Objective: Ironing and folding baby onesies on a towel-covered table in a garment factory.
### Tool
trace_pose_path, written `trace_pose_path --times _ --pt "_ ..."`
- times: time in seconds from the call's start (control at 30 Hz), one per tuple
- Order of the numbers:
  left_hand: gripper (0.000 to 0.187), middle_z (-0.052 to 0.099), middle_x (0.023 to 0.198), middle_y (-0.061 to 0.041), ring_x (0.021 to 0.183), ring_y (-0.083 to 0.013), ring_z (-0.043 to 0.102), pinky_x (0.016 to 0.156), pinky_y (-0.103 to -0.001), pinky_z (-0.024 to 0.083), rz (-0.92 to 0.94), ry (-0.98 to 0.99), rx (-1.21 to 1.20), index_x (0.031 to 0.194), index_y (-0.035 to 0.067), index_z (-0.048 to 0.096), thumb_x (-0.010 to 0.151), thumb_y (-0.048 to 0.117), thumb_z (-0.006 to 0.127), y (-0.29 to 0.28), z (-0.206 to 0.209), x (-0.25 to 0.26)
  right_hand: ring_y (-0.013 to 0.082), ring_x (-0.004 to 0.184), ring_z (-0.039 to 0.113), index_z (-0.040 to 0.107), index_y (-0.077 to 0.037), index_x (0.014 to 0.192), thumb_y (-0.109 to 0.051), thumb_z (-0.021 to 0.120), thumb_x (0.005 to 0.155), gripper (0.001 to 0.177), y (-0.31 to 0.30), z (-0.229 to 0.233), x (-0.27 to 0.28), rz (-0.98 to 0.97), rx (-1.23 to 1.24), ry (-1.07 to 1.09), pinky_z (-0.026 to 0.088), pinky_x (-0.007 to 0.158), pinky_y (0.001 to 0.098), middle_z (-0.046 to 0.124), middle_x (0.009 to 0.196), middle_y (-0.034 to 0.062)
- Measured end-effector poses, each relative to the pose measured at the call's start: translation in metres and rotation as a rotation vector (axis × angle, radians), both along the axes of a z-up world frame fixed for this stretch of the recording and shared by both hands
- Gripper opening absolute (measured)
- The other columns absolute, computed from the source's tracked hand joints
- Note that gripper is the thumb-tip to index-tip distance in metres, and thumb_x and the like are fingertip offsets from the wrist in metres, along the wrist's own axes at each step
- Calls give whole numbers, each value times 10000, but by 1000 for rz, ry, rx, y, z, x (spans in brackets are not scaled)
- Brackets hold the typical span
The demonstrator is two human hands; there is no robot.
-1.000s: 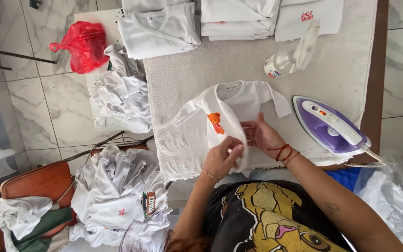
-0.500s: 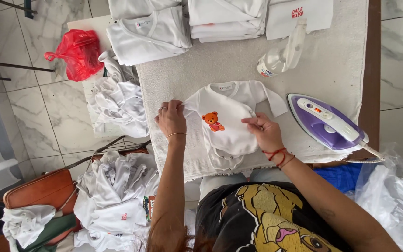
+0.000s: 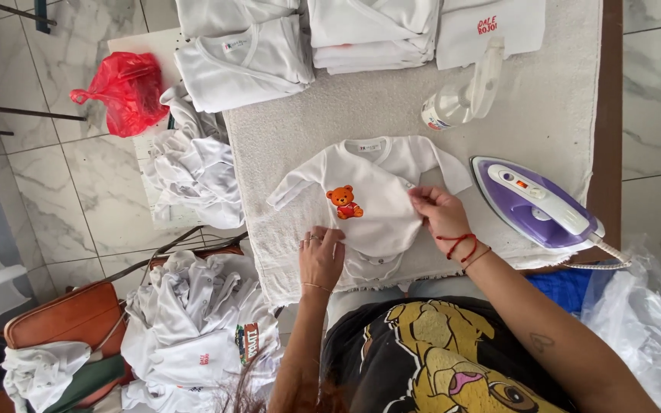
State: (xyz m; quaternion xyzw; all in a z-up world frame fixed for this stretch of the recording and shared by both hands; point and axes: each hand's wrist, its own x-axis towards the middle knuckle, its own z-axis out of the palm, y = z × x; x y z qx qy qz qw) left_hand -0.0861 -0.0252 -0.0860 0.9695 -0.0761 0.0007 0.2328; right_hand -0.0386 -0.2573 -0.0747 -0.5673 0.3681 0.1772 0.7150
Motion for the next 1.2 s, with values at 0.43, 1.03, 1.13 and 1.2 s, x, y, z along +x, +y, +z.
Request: trace_pose_path --times 0.43,1.03,1.13,1.2 --pt "179 468 738 9 694 -218 517 662 -328 412 21 -86 -92 699 247 571 630 86 535 -26 18 61 237 775 594 626 -85 899 -150 593 758 159 -4 25 -10 429 -668 -35 506 666 348 562 855 102" --pt "162 500 686 26 869 -180 459 978 -537 89 -326 125 21 698 247 538 662 370 637 -102 -19 93 209 770 537 650 -135 901 -164 576 817 116 -15 -3 16 561 -665 -132 459 666 321 545 789 89" --pt "191 488 720 25 915 -180 431 985 -554 48 -307 183 -14 711 242 532 643 368 659 -102 -12 93 265 836 544 645 -119 901 -192 619 778 146 -16 -2 22 595 -662 -143 465 692 349 524 837 108" --pt "180 486 717 23 916 -181 432 983 -559 57 -260 193 -6 722 243 534 649 345 664 -101 -6 92 280 820 557 648 -109 877 -156 623 765 124 -15 -3 24 634 -699 -155 475 683 354 533 825 122"
